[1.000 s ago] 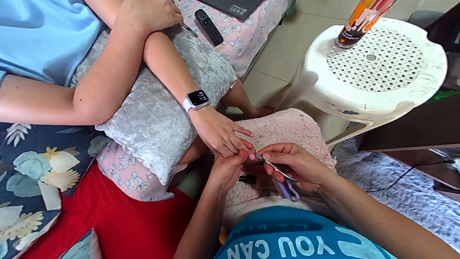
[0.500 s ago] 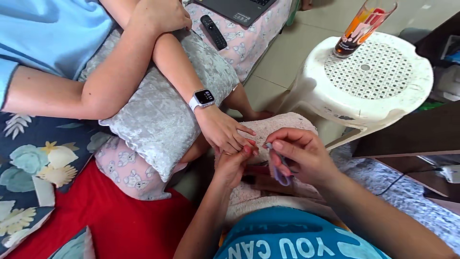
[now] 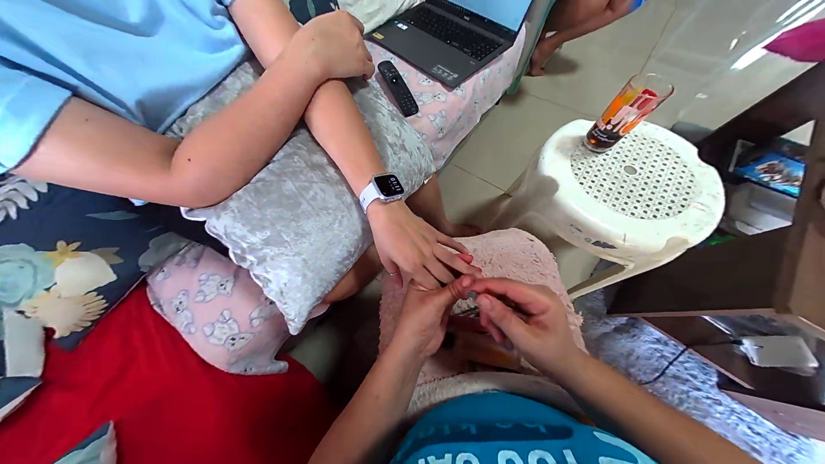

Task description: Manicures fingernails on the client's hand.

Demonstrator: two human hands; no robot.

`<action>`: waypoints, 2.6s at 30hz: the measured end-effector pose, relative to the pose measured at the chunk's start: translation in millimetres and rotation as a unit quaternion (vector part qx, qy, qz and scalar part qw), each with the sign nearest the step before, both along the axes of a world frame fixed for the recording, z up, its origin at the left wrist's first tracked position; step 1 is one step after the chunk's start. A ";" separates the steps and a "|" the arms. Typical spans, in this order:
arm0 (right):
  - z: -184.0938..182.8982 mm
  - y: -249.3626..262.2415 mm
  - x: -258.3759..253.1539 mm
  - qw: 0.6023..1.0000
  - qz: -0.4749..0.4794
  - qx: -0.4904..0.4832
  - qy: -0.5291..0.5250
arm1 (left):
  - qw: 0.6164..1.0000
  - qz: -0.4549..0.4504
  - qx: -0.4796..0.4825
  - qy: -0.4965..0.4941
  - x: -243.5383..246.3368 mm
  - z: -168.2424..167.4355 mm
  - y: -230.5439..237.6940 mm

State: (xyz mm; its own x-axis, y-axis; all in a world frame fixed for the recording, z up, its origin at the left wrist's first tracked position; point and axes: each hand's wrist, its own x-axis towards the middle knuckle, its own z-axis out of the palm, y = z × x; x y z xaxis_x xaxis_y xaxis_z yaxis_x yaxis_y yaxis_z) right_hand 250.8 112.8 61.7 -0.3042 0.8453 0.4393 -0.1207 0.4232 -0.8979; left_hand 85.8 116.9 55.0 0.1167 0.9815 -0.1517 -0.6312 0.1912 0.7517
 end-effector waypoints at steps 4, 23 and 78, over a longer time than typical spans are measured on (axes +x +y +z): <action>-4.9 -11.8 16.6 0.992 -0.096 -0.013 -0.084 | 1.000 -0.013 0.013 -0.015 -0.5 -3.4 1.8; 2.5 -10.0 7.3 0.982 -0.123 -0.027 -0.141 | 0.999 0.028 0.015 0.005 1.5 -9.8 2.2; -37.3 -8.5 27.5 0.819 0.004 0.179 -0.546 | 0.990 0.000 -0.126 -0.064 -0.5 0.9 -8.0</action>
State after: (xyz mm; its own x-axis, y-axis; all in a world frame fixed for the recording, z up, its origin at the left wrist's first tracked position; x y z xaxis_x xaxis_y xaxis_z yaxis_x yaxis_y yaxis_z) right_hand 278.3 104.3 24.4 -0.6857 0.7178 0.1212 0.6665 0.6860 -0.2919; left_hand 85.3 108.9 55.9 0.1501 0.9143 -0.3763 -0.7178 0.3625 0.5944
